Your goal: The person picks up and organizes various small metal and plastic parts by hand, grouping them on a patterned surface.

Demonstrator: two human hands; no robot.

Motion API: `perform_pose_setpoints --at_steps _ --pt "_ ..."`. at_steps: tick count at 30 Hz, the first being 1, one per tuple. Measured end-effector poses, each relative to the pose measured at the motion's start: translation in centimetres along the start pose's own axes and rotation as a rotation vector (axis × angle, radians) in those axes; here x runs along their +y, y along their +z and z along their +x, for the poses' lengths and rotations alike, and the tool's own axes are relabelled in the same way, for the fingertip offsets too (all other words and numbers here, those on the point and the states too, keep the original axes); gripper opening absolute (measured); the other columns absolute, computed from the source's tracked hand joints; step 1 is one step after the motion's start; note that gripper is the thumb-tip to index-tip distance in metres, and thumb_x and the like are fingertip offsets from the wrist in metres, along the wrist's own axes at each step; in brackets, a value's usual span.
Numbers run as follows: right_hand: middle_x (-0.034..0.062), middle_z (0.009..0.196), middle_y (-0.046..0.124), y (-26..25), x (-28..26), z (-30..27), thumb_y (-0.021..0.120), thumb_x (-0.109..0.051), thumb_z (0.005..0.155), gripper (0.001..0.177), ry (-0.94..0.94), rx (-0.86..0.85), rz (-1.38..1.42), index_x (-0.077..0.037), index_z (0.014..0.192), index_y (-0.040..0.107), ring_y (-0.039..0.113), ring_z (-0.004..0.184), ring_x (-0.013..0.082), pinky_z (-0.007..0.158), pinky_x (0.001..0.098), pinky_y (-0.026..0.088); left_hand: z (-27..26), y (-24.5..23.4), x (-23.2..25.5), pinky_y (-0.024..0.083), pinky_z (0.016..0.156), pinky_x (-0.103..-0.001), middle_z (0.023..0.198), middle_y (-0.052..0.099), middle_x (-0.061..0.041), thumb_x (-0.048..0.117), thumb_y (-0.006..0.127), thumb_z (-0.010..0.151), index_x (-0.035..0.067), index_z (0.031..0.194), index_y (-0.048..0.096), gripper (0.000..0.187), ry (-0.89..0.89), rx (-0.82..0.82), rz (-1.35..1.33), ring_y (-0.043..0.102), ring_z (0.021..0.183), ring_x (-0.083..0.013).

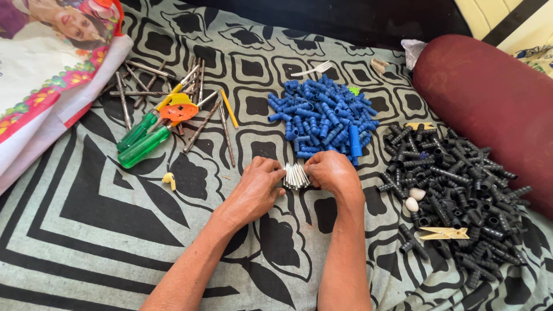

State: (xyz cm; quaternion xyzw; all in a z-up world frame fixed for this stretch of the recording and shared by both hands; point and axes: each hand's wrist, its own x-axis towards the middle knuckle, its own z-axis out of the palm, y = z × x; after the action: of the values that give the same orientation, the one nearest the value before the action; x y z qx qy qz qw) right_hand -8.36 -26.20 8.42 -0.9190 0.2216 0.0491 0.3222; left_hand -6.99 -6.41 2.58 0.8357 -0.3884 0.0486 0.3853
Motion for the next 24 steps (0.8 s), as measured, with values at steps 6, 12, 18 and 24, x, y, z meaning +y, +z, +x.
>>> perform_pose_setpoints --at_steps 6,12,18,24 --pt "0.0076 0.077 0.076 1.3 -1.8 -0.7 0.070 -0.029 0.085 0.028 -0.169 0.190 0.057 -0.008 0.101 0.079 0.070 0.065 0.0159 0.064 0.0314 0.054 0.0 1.3 -1.1 0.031 0.113 -0.050 0.149 0.047 -0.022 0.033 0.071 0.089 0.001 0.135 0.059 0.058 0.013 0.061 0.171 0.037 0.142 -0.0405" --pt "0.0090 0.083 0.079 5.3 -5.0 -2.0 0.069 -0.027 0.087 0.029 -0.392 0.098 0.190 -0.006 0.104 0.078 0.072 0.068 0.0135 0.066 0.0300 0.057 0.4 3.1 -5.2 0.021 0.123 -0.047 0.163 0.034 -0.018 0.054 0.060 0.091 -0.001 0.147 0.043 0.081 -0.092 0.003 0.389 0.026 0.153 -0.0350" --pt "0.0080 0.087 0.081 6.9 -6.8 -3.3 0.068 -0.022 0.088 0.026 -0.351 -0.002 0.239 -0.007 0.107 0.078 0.073 0.073 0.0128 0.069 0.0288 0.058 1.7 0.8 -8.7 0.003 0.122 -0.049 0.167 0.019 -0.019 0.049 0.059 0.084 0.006 0.158 0.037 0.088 -0.415 0.077 0.643 0.007 0.155 -0.0362" --pt "0.0083 0.089 0.080 8.2 -6.7 -3.1 0.070 -0.021 0.087 0.025 -0.512 0.051 0.192 -0.008 0.107 0.077 0.075 0.078 0.0136 0.075 0.0283 0.057 0.8 -3.1 -7.7 -0.006 0.120 -0.056 0.169 0.011 -0.021 0.062 0.053 0.091 0.006 0.154 0.042 0.085 -0.573 0.148 0.608 -0.002 0.155 -0.0392"
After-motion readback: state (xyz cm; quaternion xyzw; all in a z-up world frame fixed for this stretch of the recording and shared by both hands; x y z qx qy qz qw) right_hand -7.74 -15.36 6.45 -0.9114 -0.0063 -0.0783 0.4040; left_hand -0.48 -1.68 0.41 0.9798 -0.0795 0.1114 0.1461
